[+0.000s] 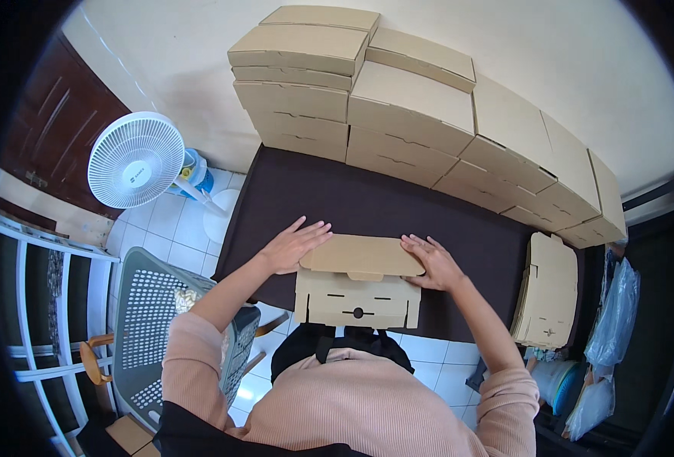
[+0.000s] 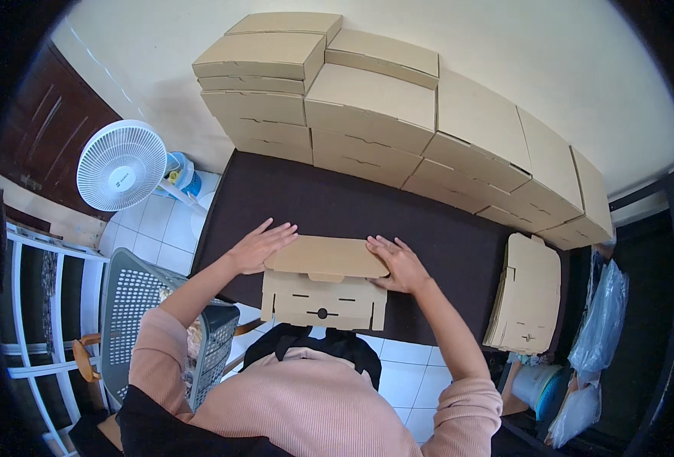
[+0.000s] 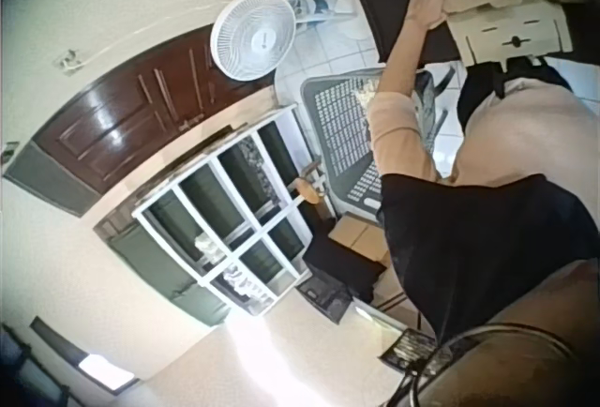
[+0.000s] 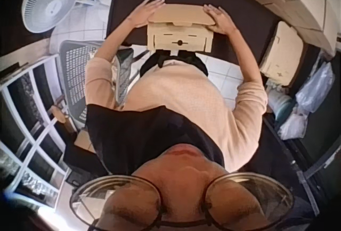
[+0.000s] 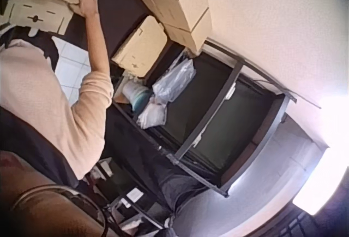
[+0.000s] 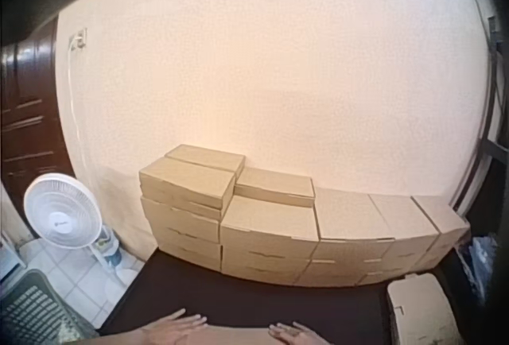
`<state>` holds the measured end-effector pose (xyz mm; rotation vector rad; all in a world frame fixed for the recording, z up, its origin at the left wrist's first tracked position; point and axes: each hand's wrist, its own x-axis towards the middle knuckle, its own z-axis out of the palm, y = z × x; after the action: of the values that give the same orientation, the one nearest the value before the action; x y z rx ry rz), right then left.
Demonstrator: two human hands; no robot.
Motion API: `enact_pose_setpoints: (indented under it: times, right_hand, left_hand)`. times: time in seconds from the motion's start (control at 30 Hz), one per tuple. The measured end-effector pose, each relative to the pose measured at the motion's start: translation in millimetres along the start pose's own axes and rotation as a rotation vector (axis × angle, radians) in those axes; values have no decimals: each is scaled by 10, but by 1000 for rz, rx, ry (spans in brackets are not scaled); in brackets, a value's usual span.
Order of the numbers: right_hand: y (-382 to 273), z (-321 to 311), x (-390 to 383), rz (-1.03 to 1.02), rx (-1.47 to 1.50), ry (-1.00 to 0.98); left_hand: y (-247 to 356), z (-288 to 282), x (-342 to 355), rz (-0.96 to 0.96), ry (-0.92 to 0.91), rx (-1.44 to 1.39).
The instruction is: Packing small bags containing snacks or components into cardboard boxes and stacking them on a table.
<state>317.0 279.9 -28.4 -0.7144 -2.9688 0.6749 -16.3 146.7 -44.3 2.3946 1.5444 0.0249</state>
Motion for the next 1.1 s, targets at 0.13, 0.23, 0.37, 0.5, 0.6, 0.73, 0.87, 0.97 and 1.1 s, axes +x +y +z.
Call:
enact_pose_setpoints:
  times: [0.13, 0.23, 0.37, 0.5, 0.6, 0.73, 0.87, 0.97, 1.1]
  right_hand:
    - [2, -178, 267, 195, 136, -76]
    - [-132, -447, 439, 368, 176, -89]
    - [-27, -338, 435, 317, 164, 115]
    - [-264, -369, 467, 281, 177, 209]
    - [-238, -272, 412, 309, 189, 247]
    - [-187, -71, 302, 195, 388, 336]
    - [-300, 152, 116, 144, 246, 419]
    - [-371, 281, 9, 66, 95, 483]
    - [-466, 361, -160, 168, 40, 249]
  left_hand:
    - [-226, -72, 95, -5, -48, -273]
    - [-211, -100, 130, -293, 200, -358]
    - [181, 77, 203, -626, 874, -323]
    - [399, 707, 25, -501, 942, -127]
    - [722, 633, 19, -467, 661, -213]
    - [814, 436, 28, -472, 638, -229]
    - [685, 552, -45, -564, 643, -270]
    - [545, 659, -97, -600, 727, -365]
    - [423, 500, -103, -596, 1298, -923]
